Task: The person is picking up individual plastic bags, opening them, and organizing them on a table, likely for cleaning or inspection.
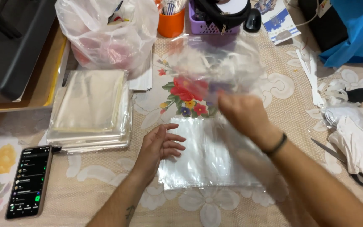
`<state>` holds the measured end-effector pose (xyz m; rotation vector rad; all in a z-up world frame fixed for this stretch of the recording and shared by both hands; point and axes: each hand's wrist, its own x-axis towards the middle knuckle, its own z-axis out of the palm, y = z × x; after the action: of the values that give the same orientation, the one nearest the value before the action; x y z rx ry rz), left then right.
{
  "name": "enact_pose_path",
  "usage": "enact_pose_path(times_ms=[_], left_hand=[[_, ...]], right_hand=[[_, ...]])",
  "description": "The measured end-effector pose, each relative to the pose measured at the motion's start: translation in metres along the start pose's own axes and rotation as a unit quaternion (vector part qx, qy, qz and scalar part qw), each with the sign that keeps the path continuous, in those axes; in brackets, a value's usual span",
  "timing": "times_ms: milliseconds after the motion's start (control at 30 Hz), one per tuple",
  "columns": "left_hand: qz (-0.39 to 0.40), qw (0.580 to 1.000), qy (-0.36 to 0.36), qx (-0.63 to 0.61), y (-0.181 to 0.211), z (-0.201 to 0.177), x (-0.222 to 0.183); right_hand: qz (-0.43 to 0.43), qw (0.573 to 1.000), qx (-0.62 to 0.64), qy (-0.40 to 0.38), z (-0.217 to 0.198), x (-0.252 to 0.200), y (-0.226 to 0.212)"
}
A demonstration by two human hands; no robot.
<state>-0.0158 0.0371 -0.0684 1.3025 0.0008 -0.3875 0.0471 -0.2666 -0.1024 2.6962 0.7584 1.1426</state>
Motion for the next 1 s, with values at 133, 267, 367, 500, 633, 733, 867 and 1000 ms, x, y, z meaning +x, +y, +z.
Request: enact_pose_path(times_ms=[133, 267, 367, 500, 633, 733, 867, 1000], left_hand=[[-0.060, 0.998, -0.036, -0.004, 0.014, 0.009, -0.008], [-0.148, 0.989, 0.021, 0.017, 0.027, 0.028, -0.016], [-0.166, 0.984, 0.012, 0.060, 0.018, 0.028, -0.015], [-0.101, 0.992, 0.011, 0.077, 0.010, 0.023, -0.015], [-0.087, 0.994, 0.024, 0.059, 0.006, 0.021, -0.011], [-0.096, 0.993, 0.043, 0.062, 0.004, 0.022, -0.009], [-0.058, 0.986, 0.060, 0.145, 0.003, 0.015, -0.006], [-0.080, 0.994, 0.059, 0.045, 0.002, 0.013, -0.007]], right_hand=[[-0.072, 0.997, 0.013, -0.012, -0.085, -0.037, -0.088], [-0.134, 0.989, 0.039, -0.058, -0.124, -0.046, -0.118], [-0.148, 0.987, 0.032, -0.063, -0.129, -0.051, -0.131], [-0.117, 0.991, 0.047, -0.051, -0.140, -0.045, -0.139], [-0.106, 0.990, 0.071, -0.060, -0.145, -0.043, -0.140], [-0.101, 0.989, 0.089, -0.067, -0.141, -0.053, -0.139], [-0.017, 0.969, 0.231, -0.084, -0.140, -0.068, -0.119], [0.148, 0.977, 0.143, -0.047, -0.158, -0.059, -0.074]])
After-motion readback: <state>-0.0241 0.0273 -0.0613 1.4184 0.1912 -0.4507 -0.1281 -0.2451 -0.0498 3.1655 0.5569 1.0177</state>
